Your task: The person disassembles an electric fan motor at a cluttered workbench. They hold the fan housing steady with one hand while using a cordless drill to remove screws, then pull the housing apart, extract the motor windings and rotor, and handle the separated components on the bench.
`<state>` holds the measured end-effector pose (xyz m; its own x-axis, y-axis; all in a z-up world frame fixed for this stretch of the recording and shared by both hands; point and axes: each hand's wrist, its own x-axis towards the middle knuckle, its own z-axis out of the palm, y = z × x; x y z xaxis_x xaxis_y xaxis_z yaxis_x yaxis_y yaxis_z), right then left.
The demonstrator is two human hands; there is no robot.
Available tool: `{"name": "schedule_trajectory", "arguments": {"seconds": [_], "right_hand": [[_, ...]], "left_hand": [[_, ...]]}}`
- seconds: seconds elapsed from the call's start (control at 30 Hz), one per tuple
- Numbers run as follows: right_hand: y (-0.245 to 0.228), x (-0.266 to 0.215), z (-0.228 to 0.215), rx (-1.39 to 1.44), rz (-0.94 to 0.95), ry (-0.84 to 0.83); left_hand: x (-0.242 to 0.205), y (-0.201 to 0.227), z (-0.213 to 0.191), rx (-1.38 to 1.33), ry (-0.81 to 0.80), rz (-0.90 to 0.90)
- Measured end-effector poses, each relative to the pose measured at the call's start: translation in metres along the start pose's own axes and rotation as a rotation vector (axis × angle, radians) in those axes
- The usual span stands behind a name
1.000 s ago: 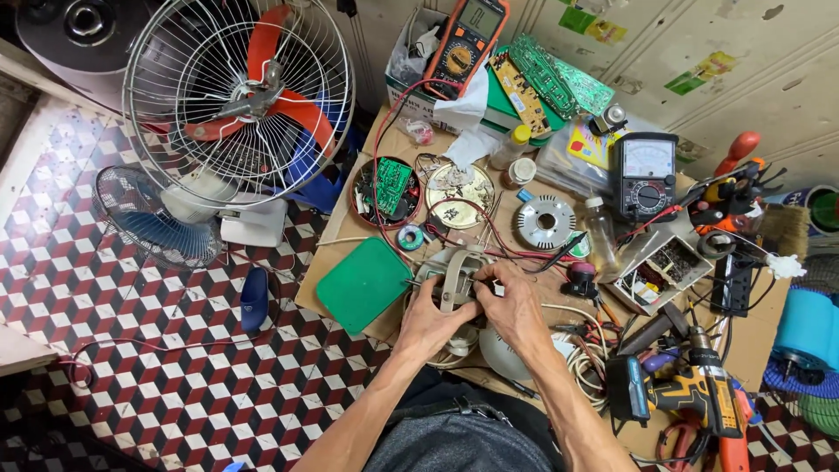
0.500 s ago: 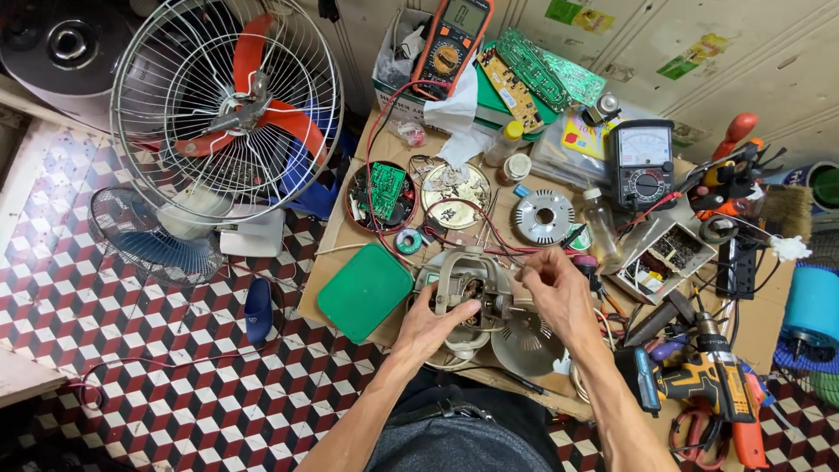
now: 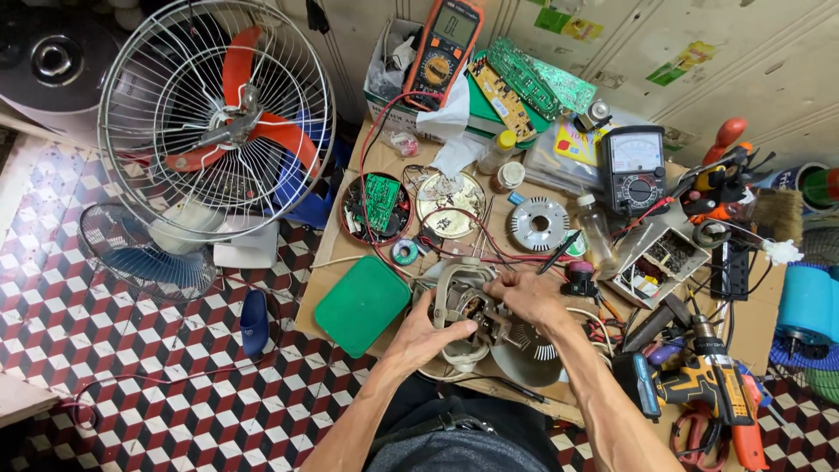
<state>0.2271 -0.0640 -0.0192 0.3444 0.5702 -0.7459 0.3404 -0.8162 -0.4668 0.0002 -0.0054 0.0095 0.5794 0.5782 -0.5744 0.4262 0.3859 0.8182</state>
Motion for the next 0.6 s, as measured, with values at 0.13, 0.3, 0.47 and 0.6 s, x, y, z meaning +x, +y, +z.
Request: {"name": "schedule_trajectory", "arguments": {"seconds": [0.13,0.3,0.47,0.6], "right_hand": [[0.019,0.018,0.002,-0.025,-0.009,0.007],[0.039,0.029,0.008,0.213,-0.009,-0.084],[0.047,0.032,0.013,0.408,-0.018,-0.106],[0.037,0.02,0.016,0.286,-0.041,-0.011]], "left_hand": [[0.0,0.0,0.001,0.034,0.014,0.005],[-0.002,0.002,0.001,-0.02,-0.003,-0.036],[-0.002,0.004,0.003,-0.021,0.002,-0.066],[-0.003,0.002,0.004,-0.047,0.009,-0.058]]}}
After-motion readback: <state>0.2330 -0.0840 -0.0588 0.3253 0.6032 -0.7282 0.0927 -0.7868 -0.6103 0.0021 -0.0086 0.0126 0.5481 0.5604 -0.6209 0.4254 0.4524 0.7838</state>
